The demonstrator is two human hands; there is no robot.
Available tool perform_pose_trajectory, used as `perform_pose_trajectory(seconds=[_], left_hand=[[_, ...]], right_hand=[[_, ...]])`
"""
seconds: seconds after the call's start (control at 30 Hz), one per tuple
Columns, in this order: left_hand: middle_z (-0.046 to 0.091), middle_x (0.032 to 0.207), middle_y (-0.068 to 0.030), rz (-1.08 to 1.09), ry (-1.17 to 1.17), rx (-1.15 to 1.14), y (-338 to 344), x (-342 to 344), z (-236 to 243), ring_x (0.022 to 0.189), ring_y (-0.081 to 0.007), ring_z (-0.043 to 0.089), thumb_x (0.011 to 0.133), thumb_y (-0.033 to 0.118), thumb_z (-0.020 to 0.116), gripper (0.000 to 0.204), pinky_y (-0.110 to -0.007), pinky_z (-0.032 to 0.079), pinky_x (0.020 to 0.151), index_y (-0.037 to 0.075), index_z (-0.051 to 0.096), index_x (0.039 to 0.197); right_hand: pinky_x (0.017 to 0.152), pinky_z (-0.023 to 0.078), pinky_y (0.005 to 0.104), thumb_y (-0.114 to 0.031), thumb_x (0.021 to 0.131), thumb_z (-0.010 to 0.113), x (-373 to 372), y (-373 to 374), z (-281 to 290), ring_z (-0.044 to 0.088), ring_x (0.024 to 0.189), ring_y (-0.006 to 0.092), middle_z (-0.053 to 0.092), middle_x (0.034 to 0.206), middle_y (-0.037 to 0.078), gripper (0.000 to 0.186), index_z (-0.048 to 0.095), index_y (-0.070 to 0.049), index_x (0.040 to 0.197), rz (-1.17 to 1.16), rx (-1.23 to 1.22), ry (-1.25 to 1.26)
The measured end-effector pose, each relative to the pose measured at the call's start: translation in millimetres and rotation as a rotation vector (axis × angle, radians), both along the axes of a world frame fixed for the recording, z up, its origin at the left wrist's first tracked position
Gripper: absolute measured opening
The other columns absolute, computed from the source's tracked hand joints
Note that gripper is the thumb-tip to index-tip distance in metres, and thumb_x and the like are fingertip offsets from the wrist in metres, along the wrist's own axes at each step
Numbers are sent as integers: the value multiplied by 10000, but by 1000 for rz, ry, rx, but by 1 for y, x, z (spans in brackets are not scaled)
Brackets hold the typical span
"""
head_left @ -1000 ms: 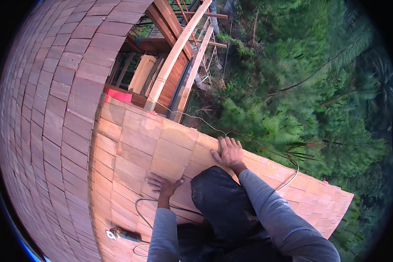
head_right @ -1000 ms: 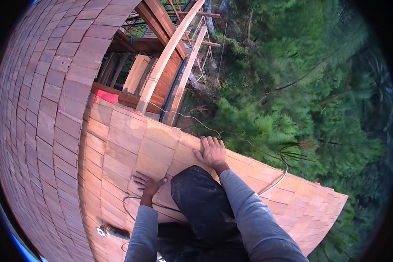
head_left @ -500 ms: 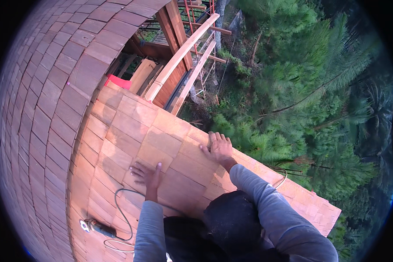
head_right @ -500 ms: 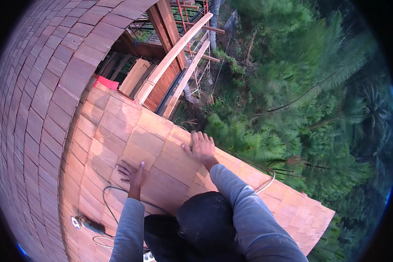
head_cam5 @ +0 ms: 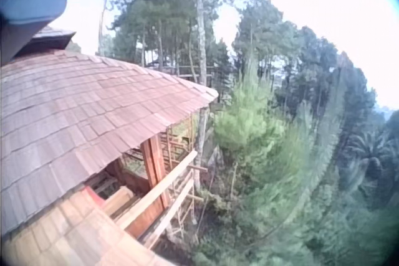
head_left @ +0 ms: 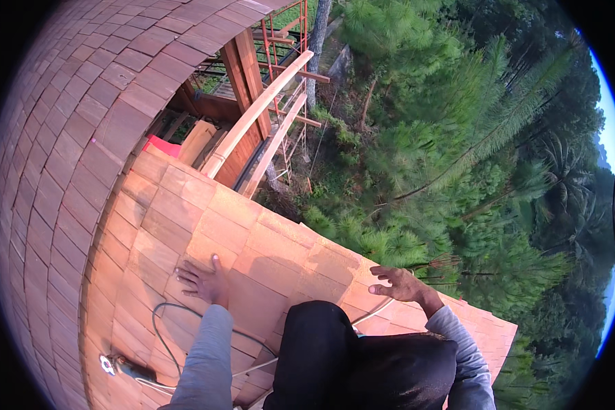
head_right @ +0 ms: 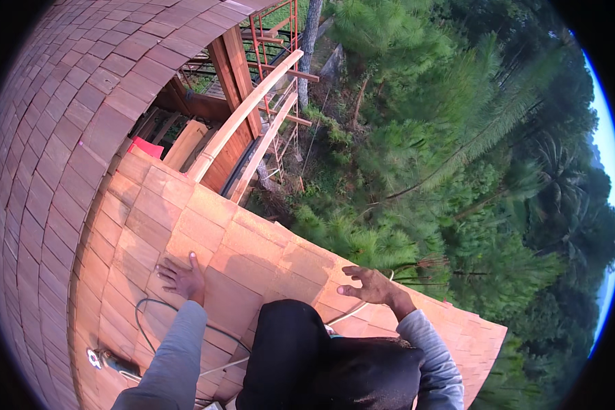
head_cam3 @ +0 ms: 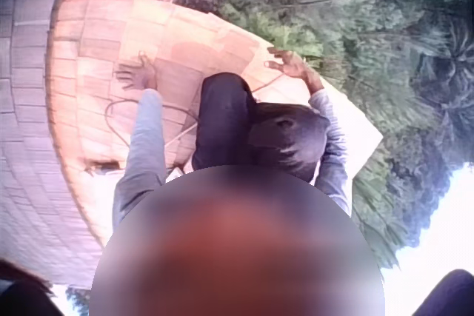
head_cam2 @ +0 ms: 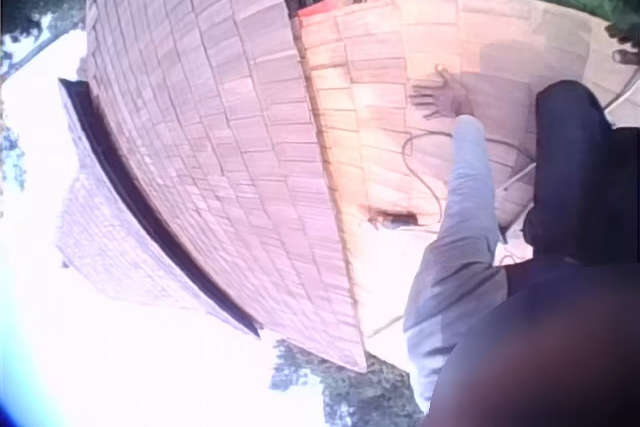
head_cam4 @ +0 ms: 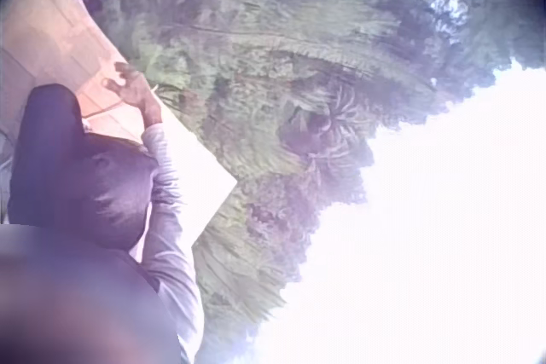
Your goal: The person uses an angle grinder to smooth the edge of a wooden roof shingle, then places and adjusts shingles on a curved roof. They use red tape to mark alignment and continue smoothing edges with the grinder.
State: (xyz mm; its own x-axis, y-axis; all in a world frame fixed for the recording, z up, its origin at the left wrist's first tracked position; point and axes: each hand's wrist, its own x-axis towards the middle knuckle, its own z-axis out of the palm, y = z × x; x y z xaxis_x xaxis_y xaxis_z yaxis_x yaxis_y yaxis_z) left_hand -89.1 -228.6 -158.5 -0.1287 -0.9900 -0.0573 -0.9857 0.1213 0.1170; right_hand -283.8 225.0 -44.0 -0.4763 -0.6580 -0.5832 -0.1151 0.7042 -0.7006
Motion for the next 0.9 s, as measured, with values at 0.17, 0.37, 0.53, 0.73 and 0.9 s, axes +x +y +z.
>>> perform_pose_trajectory(seconds=[0.17,0.37,0.53,0.73,0.9], left_hand=[[-27,1722,-205,-30,-96,-54,-3,1,-10,1589,-399,18,928,822,355,1060,-695,97,1206,79,126,1649],[17,1723,-197,-20,-153,-67,-9,2,-18,1591,-385,35,937,814,358,1033,-698,109,1202,97,139,1648],[44,1723,-189,-13,-145,-111,-10,8,-25,1589,-378,57,960,778,373,984,-688,129,1205,108,154,1647],[47,1723,-186,-9,-146,-101,-15,11,-27,1587,-378,66,963,777,363,976,-685,132,1206,113,149,1647],[67,1726,-163,-12,-202,-104,-18,15,-27,1585,-378,92,967,772,352,961,-682,164,1203,128,143,1649]], right_hand=[[1043,502,496,-664,879,670,-30,47,85,604,1266,380,616,1385,211,863,524,-42,1459,339,281,289],[1028,489,518,-503,878,712,-8,26,19,544,1303,379,603,1328,189,711,547,-24,1376,360,410,468],[1118,411,521,-435,891,718,60,42,-39,485,1372,362,546,1381,200,677,517,-34,1399,612,330,274],[1085,432,516,-447,902,699,58,44,-35,562,1290,376,613,1290,191,612,564,-37,1336,570,234,62],[1082,429,506,-440,911,691,54,59,-32,571,1282,374,611,1304,199,590,568,-38,1326,439,272,72]])
